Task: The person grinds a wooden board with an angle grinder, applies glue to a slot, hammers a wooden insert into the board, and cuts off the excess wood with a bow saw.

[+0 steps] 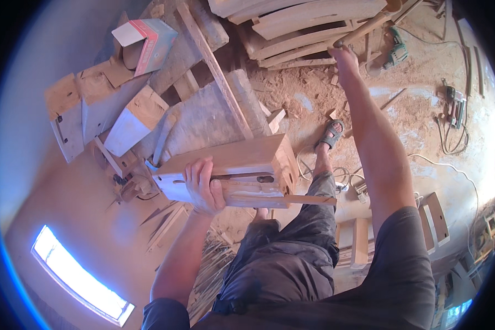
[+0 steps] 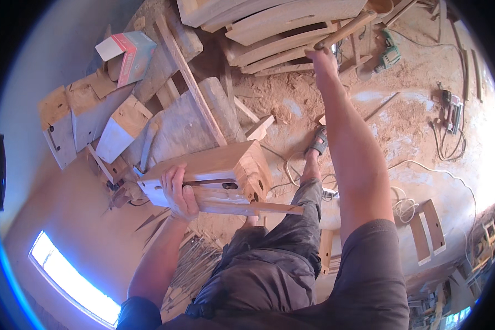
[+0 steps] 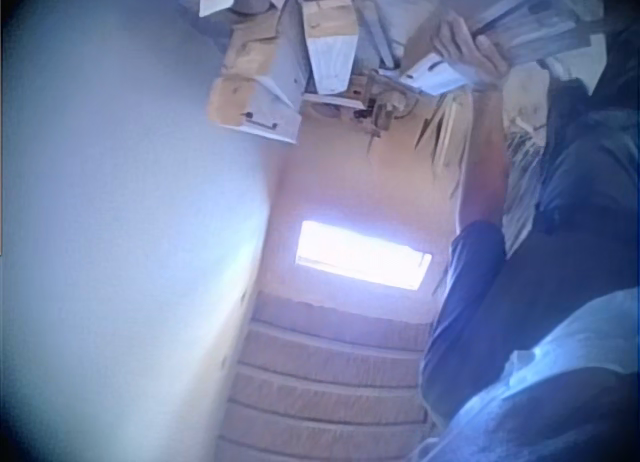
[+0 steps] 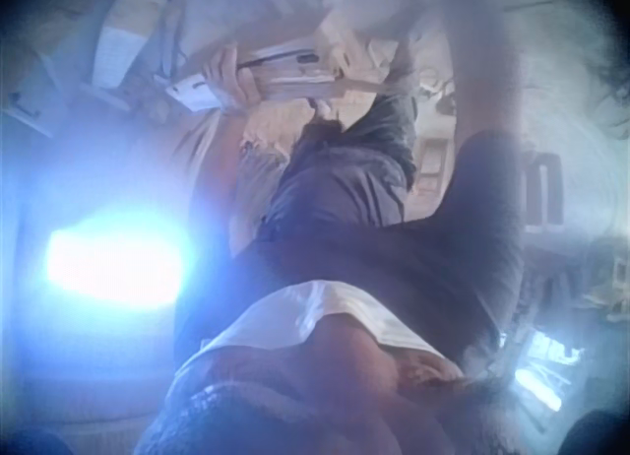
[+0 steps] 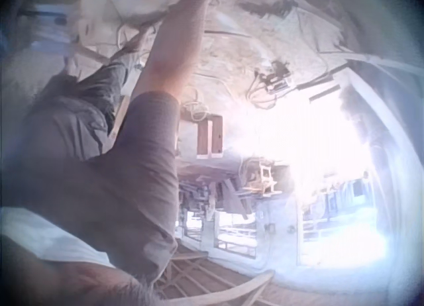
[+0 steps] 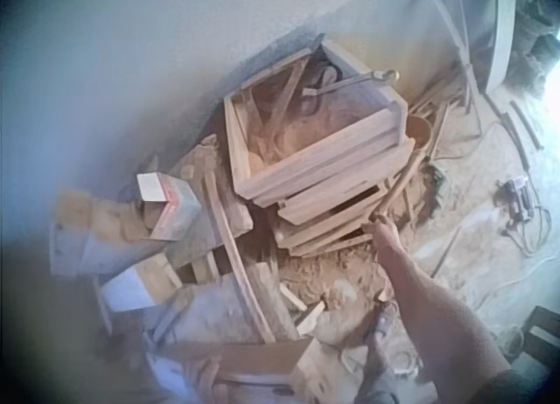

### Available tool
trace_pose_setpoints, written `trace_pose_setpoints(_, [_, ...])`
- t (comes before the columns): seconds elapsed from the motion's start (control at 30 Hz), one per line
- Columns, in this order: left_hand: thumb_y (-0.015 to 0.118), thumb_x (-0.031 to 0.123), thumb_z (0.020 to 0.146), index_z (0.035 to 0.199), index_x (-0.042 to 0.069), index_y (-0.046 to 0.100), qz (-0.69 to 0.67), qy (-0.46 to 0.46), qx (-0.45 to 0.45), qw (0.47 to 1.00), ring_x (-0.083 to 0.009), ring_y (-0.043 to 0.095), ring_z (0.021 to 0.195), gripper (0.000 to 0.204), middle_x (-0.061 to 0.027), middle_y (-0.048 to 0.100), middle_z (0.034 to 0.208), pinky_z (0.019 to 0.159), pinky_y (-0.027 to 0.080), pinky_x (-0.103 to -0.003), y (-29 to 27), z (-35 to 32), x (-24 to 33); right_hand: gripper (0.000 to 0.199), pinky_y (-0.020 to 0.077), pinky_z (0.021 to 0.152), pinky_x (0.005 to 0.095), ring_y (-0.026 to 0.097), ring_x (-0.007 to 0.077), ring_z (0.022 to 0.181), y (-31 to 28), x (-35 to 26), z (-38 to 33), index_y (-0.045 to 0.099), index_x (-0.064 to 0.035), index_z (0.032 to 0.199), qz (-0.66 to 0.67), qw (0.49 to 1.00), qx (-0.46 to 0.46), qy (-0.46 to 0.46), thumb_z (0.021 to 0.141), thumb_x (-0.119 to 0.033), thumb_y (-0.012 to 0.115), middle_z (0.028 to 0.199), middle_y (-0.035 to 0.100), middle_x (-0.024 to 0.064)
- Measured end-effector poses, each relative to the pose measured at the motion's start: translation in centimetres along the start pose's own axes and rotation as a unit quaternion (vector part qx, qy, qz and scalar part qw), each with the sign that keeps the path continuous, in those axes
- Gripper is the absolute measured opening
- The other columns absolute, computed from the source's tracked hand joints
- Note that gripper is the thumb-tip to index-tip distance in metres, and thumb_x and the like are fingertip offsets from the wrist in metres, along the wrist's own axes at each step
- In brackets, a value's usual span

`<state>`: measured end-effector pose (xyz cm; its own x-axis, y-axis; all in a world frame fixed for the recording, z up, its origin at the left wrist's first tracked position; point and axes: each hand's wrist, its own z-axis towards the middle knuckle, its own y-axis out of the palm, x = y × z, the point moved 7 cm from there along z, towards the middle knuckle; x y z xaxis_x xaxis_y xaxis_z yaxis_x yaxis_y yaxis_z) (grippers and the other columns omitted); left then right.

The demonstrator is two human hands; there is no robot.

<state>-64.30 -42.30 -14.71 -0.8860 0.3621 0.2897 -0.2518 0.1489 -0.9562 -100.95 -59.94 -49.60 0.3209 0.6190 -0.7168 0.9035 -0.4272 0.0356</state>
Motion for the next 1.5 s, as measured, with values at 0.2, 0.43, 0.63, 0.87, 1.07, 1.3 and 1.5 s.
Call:
trace_pose_setpoints(0.2, [0.045, 0.027, 0.097, 0.125, -0.005, 0.056, 0.002, 0.000, 0.016, 1.000, -0.0449, 0.057, 0.107, 0.043, -0.0259, 0.060, 0.123, 0.095, 0.040, -0.058, -0.4, 0.1, -0.3, 0.050, 0.0473, 0.096, 0.0372, 0.063, 0.0251, 0.110, 0.7, -0.3, 3.6, 0.068, 0.0032, 0.123, 0.052, 0.992, 0.107, 0.032, 0.078, -0.016, 0.078, 0.119, 0.071, 0.0127])
trace_pose_setpoints(0.43, [0.045, 0.023, 0.094, 0.130, -0.009, 0.054, 0.005, 0.003, 0.002, 1.000, -0.0462, 0.056, 0.108, 0.049, -0.0276, 0.060, 0.125, 0.097, 0.041, -0.058, -0.1, 0.0, -0.4, 0.018, 0.0521, 0.069, 0.0363, 0.061, 0.0194, 0.074, -1.9, -0.5, 6.5, 0.068, -0.0057, 0.091, 0.176, 0.977, 0.079, 0.090, 0.086, -0.017, 0.081, 0.085, 0.067, 0.0098])
trace_pose_setpoints(0.63, [0.050, 0.024, 0.093, 0.128, -0.005, 0.057, -0.008, -0.002, 0.026, 1.000, -0.0437, 0.057, 0.107, 0.046, -0.0251, 0.061, 0.124, 0.095, 0.040, -0.057, -0.6, -0.3, -0.4, 0.038, 0.0258, 0.039, 0.0298, 0.035, 0.0108, 0.040, -12.1, 2.3, 1.1, 0.048, -0.0171, 0.066, -0.020, 0.994, 0.028, 0.106, 0.090, -0.028, 0.076, 0.054, 0.040, -0.0045])
trace_pose_setpoints(0.87, [0.055, 0.022, 0.092, 0.129, -0.002, 0.060, -0.009, -0.026, 0.034, 0.999, -0.0422, 0.056, 0.109, 0.044, -0.0220, 0.062, 0.121, 0.097, 0.041, -0.055, -0.9, -2.0, -0.9, 0.022, 0.0366, 0.045, 0.0305, 0.049, 0.0097, 0.048, -21.7, 4.4, -21.7, 0.059, -0.0108, 0.065, -0.202, 0.970, 0.129, 0.037, 0.082, -0.020, 0.071, 0.056, 0.051, -0.0019])
trace_pose_setpoints(1.07, [0.058, 0.021, 0.095, 0.130, 0.000, 0.061, -0.021, 0.001, 0.082, 0.996, -0.0404, 0.057, 0.109, 0.041, -0.0199, 0.062, 0.117, 0.099, 0.041, -0.054, -1.5, -1.9, -0.6, 0.014, 0.0364, 0.050, 0.0247, 0.048, 0.0074, 0.053, -20.9, -1.4, -45.9, 0.059, -0.0059, 0.079, -0.092, 0.968, 0.231, -0.042, 0.085, -0.012, 0.070, 0.064, 0.055, 0.0000])
trace_pose_setpoints(1.3, [0.058, 0.026, 0.099, 0.127, 0.004, 0.063, -0.041, -0.001, 0.117, 0.992, -0.0384, 0.059, 0.109, 0.036, -0.0171, 0.065, 0.115, 0.101, 0.042, -0.052, -2.2, -1.9, -0.4, 0.018, 0.0463, 0.059, 0.0391, 0.046, 0.0202, 0.056, -11.4, -2.1, -64.4, 0.051, -0.0071, 0.085, 0.252, 0.931, 0.096, -0.248, 0.096, -0.018, 0.061, 0.066, 0.052, 0.0065])
trace_pose_setpoints(1.5, [0.058, 0.027, 0.100, 0.127, 0.005, 0.064, -0.031, -0.008, 0.129, 0.991, -0.0380, 0.059, 0.109, 0.035, -0.0167, 0.065, 0.114, 0.100, 0.043, -0.052, -1.9, -2.5, -0.5, 0.021, 0.0475, 0.061, 0.0387, 0.048, 0.0203, 0.058, -5.5, -2.3, -68.0, 0.047, -0.0068, 0.080, 0.159, 0.945, 0.018, -0.286, 0.097, -0.014, 0.058, 0.064, 0.049, 0.0068])
